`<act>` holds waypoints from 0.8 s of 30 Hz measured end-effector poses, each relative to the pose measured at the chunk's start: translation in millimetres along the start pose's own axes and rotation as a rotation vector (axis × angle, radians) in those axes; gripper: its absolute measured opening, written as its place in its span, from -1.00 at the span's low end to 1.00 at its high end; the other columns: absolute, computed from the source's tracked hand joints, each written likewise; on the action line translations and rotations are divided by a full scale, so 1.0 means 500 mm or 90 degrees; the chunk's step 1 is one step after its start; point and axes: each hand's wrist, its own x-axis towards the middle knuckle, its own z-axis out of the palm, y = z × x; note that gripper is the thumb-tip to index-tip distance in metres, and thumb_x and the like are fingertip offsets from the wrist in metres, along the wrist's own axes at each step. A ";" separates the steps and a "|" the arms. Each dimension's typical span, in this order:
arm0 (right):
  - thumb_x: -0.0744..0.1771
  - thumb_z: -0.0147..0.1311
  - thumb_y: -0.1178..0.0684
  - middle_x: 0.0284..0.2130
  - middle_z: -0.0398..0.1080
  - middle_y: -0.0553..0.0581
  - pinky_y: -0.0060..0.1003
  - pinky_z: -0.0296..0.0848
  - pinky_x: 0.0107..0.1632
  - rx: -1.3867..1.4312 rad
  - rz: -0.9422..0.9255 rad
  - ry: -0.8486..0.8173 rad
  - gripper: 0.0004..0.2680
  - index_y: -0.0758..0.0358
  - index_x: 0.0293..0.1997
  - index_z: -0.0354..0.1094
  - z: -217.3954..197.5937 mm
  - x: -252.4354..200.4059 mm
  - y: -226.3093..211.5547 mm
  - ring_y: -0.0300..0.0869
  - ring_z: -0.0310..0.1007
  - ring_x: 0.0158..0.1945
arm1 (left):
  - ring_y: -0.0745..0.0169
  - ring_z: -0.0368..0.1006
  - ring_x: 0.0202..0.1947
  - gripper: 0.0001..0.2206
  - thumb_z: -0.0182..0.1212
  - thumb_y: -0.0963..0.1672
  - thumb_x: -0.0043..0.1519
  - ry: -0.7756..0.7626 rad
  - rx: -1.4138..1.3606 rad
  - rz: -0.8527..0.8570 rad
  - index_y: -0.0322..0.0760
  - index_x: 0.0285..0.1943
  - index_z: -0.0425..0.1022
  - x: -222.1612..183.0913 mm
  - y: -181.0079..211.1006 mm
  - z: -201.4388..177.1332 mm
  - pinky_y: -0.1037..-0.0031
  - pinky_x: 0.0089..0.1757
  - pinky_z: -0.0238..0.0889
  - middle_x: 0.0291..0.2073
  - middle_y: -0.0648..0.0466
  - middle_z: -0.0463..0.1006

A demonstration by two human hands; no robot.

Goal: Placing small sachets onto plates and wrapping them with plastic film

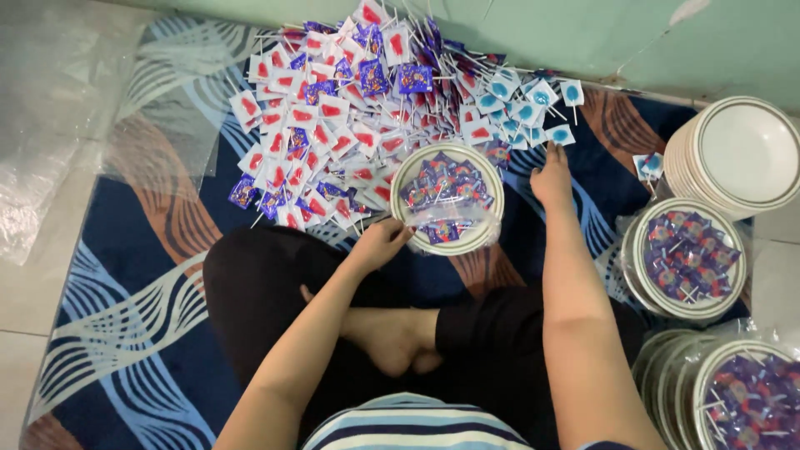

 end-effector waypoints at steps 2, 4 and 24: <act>0.35 0.03 0.20 0.49 -0.20 0.40 0.19 0.25 0.38 -0.002 0.035 -0.033 -0.44 0.34 0.56 -0.13 -0.007 0.027 0.016 0.36 0.09 0.43 | -0.35 0.51 -0.22 -0.64 0.09 0.05 0.31 -0.005 0.002 -0.011 -0.31 -0.34 0.44 -0.002 0.008 -0.004 0.06 -0.19 0.35 -0.38 -0.20 0.51; 0.35 0.04 0.17 0.54 -0.32 0.30 0.23 0.30 0.36 -0.003 0.067 -0.064 -0.39 0.24 0.61 -0.24 -0.022 0.045 0.017 0.37 0.11 0.42 | -0.33 0.52 -0.22 -0.64 0.08 0.06 0.32 -0.006 0.004 -0.020 -0.29 -0.34 0.44 0.002 0.014 -0.007 0.07 -0.19 0.37 -0.38 -0.19 0.52; 0.41 0.04 -0.05 -0.11 0.43 0.26 0.06 0.50 0.06 -0.155 -0.050 0.014 -0.78 0.19 0.05 0.55 0.044 -0.119 0.234 0.28 0.50 -0.01 | -0.39 0.50 -0.25 -0.68 0.15 0.01 0.26 0.064 0.035 0.067 -0.33 -0.37 0.47 0.003 -0.017 0.011 0.02 -0.19 0.35 -0.44 -0.26 0.53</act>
